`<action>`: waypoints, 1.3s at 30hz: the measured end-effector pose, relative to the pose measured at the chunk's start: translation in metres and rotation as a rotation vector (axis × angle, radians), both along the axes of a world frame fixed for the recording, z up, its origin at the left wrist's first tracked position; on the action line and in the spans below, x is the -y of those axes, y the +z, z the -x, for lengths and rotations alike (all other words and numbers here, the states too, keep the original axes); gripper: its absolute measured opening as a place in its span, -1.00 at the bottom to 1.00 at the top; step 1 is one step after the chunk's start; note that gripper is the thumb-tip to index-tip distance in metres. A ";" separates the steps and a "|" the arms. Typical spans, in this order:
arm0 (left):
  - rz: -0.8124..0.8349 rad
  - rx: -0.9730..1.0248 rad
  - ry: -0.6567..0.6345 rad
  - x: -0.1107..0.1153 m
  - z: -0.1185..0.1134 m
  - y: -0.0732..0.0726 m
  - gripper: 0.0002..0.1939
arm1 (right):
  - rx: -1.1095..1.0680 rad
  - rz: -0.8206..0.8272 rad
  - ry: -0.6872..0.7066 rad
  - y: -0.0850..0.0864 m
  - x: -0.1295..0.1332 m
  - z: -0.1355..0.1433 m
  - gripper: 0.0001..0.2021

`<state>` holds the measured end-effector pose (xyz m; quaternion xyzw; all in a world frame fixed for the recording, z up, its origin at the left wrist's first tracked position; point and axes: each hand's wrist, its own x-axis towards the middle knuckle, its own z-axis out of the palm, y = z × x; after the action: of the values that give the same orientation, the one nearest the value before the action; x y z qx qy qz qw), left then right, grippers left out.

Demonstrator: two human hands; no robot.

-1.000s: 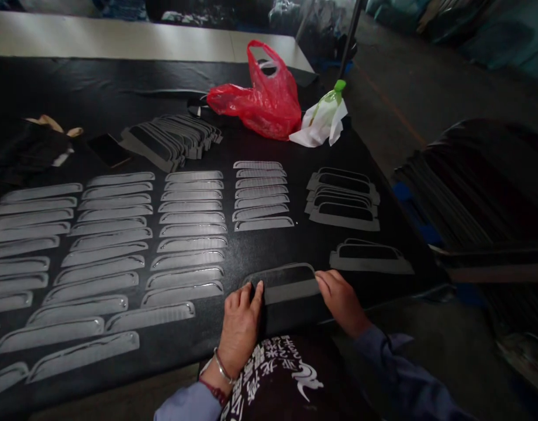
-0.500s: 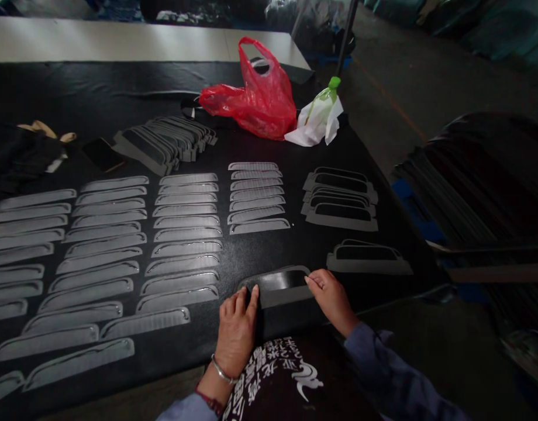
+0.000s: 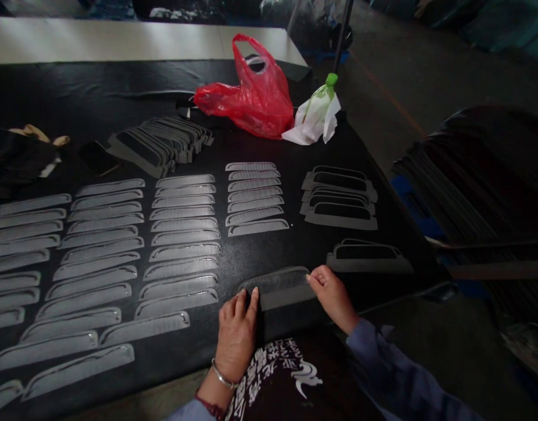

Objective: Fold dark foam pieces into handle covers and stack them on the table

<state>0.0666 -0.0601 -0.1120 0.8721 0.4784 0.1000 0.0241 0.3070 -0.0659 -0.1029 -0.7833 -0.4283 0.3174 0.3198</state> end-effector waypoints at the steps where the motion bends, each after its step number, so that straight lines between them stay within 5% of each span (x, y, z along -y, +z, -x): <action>1: 0.003 0.004 -0.002 0.000 0.000 0.000 -0.48 | 0.035 0.008 0.016 0.001 0.000 0.000 -0.81; 13: -0.011 0.012 0.008 0.001 0.001 -0.002 -0.54 | 0.354 0.001 0.130 -0.002 0.001 0.002 -0.87; 39: 0.011 -0.004 -0.027 0.002 0.000 -0.003 -0.50 | 0.462 0.004 0.177 -0.006 0.000 0.002 -0.86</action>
<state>0.0664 -0.0624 -0.1149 0.8786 0.4670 0.0955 0.0292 0.3048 -0.0661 -0.1086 -0.7952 -0.5563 0.1574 0.1826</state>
